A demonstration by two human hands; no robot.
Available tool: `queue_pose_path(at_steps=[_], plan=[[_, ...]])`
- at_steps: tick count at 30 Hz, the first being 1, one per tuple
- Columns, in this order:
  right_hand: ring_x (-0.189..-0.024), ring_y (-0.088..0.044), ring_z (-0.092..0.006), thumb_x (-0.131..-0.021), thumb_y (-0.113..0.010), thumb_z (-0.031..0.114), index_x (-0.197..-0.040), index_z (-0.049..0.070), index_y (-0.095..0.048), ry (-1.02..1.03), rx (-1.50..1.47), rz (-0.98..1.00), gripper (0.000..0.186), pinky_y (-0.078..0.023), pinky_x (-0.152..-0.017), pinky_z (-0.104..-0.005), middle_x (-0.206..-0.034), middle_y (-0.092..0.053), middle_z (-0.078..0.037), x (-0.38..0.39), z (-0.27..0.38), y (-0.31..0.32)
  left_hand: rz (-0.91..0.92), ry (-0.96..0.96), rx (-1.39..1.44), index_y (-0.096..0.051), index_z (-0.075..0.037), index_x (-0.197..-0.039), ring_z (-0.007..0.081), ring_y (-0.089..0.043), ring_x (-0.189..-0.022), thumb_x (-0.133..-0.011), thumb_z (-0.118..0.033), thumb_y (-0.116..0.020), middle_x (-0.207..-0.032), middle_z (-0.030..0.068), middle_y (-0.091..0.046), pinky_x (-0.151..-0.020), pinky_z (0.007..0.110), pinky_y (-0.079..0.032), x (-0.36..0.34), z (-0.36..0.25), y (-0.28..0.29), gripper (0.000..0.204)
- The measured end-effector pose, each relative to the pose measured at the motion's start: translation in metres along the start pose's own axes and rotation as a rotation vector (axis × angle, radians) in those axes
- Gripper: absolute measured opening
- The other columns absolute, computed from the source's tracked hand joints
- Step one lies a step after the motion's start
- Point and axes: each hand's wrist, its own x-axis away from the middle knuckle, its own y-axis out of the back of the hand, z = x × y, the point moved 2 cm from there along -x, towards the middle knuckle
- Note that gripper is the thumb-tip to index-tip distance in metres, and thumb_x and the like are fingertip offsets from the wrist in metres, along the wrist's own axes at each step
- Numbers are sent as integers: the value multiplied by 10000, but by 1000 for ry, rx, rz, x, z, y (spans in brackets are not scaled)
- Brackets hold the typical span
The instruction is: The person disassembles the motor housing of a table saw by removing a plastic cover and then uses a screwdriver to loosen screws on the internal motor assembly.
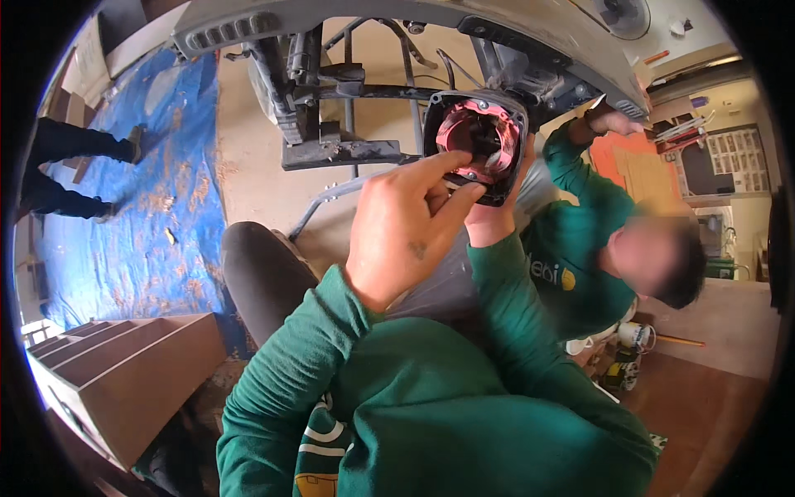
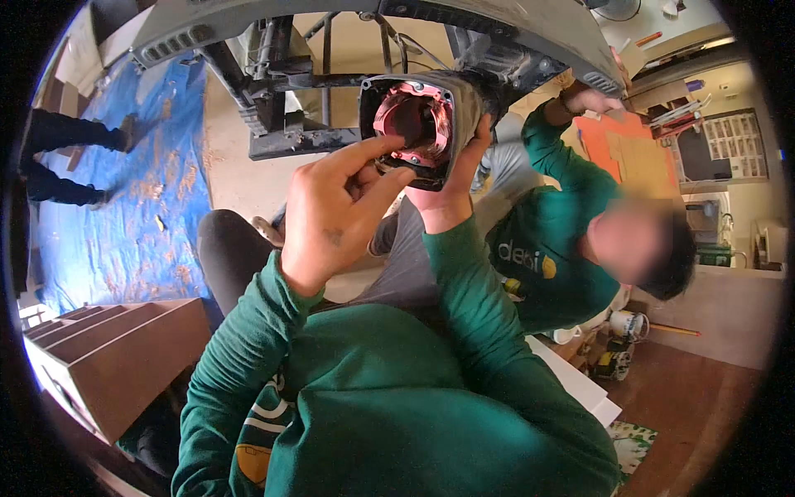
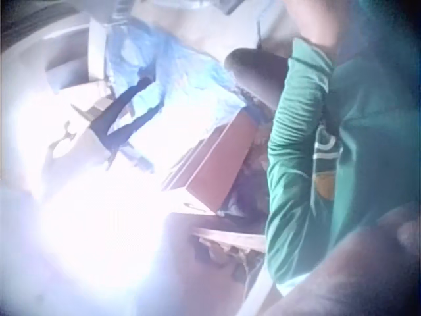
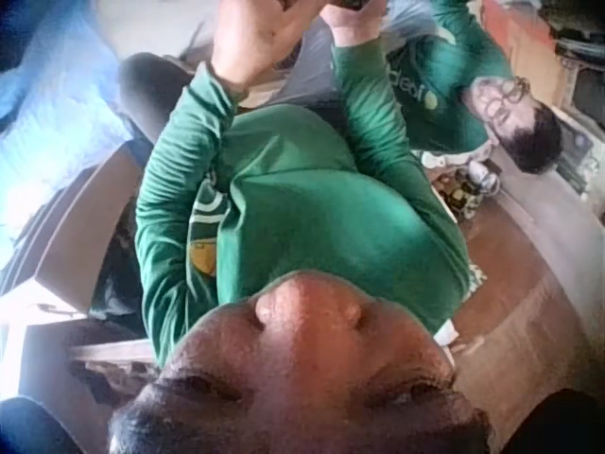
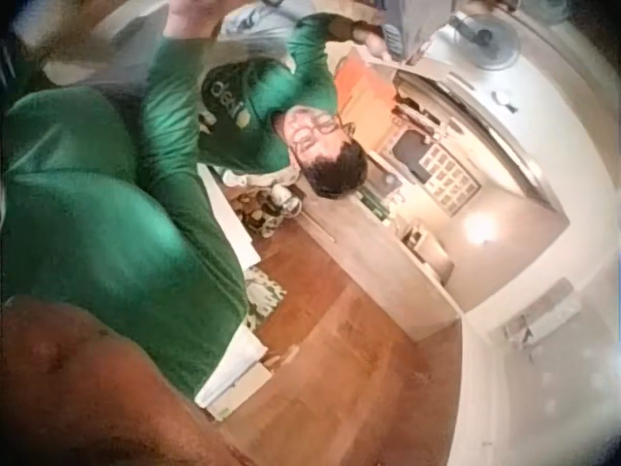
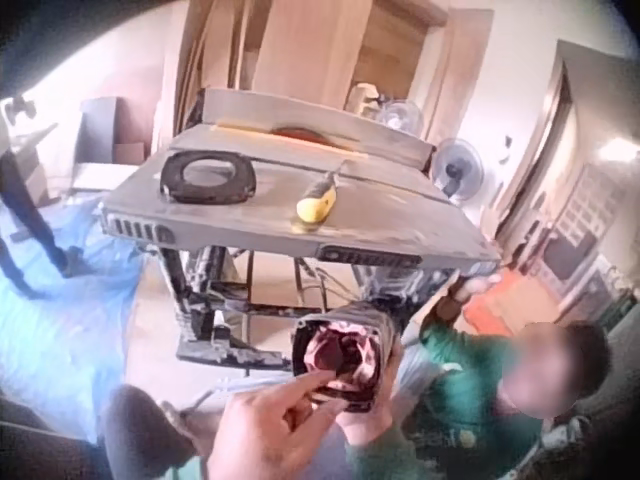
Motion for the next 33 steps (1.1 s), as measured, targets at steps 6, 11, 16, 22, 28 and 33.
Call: queue_pose_path(at_steps=[6,11,16,22,28,33], plan=[[-1210,-672,-303,-1015,-378,776,-1434,146,-612,95,480,-223,792,-558,-1053,-466,-1378,-675,-102,12,7,-9,169,138,394,-565,114,-1450,54,-499,-605,-952,-165,-774,-618,38,-600,-568,268,-418,-7,-8,-15,608],[-1247,-643,-251,-1035,-384,753,-1478,167,-571,121,569,-491,759,-545,-1071,-430,-1405,-655,-87,30,3,-24,263,122,387,-476,142,-1503,97,-522,-608,-962,-185,-757,-651,78,-624,-590,296,-445,2,-5,-19,692],[-1271,-632,-253,-1044,-386,731,-1488,166,-562,189,654,-518,740,-529,-1093,-435,-1423,-644,-88,32,1,-32,313,97,424,-334,98,-1606,123,-489,-607,-939,-128,-767,-657,108,-554,-613,303,-447,8,-12,-26,827],[-1299,-619,-255,-1055,-388,705,-1500,165,-551,214,680,-516,718,-510,-1120,-441,-1445,-631,-90,33,-9,-32,312,83,406,-319,72,-1623,106,-460,-617,-934,-103,-776,-683,89,-584,-609,290,-433,12,-7,-23,845],[-1328,-606,-258,-1067,-390,679,-1512,164,-540,267,644,-464,697,-492,-1147,-446,-1467,-617,-91,23,-8,-37,275,61,447,-500,40,-1528,58,-509,-643,-939,-108,-785,-716,28,-646,-618,255,-437,10,-1,-15,671],[-1352,-595,-260,-1076,-392,657,-1522,164,-530,218,467,-373,679,-476,-1169,-451,-1485,-606,-92,1,-12,-33,59,133,317,-619,13,-1390,54,-593,-775,-879,-163,-879,-937,20,-688,-688,233,-474,10,24,11,600]])
